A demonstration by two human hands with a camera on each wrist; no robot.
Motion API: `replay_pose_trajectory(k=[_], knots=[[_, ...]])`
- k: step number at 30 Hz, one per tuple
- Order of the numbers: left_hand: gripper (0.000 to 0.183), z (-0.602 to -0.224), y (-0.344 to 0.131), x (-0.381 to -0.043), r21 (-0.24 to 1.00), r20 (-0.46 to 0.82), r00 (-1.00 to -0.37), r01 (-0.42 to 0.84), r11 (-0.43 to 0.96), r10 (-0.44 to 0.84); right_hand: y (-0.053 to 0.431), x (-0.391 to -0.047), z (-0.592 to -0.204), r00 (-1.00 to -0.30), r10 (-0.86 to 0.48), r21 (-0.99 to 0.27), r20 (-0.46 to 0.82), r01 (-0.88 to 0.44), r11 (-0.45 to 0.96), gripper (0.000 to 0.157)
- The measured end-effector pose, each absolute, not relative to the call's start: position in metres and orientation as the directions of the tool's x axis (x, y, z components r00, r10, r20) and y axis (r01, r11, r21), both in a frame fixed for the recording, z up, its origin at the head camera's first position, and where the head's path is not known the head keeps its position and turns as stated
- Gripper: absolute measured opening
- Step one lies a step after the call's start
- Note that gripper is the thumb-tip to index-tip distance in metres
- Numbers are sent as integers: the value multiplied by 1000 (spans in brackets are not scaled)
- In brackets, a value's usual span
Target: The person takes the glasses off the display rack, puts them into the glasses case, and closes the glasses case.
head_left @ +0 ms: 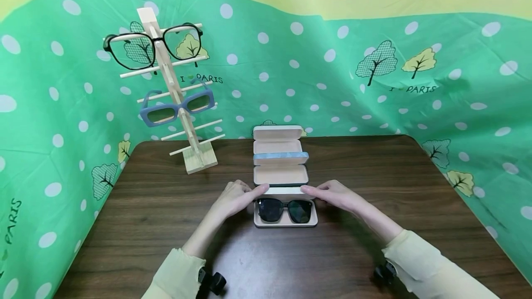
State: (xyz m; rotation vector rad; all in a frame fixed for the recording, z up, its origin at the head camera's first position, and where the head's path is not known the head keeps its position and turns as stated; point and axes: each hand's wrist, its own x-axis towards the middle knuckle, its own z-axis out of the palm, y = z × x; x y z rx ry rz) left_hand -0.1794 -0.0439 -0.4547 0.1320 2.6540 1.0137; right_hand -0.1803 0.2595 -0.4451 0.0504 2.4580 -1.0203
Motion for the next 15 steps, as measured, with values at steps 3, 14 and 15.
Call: replay_pose_trajectory(k=[3,14,15], knots=[[75,-460,-46,-185,670,-234,-949,1,743,212,260,-181,-445,-887,-153,-665,-436,203,719,65],[74,-465,-50,-190,700,-283,-925,-19,714,253,261,-181,-447,-894,-160,-676,-419,189,712,62],[73,-460,-49,-187,710,-293,-922,-34,703,252,261,-181,-448,-895,-157,-675,-418,190,712,62]])
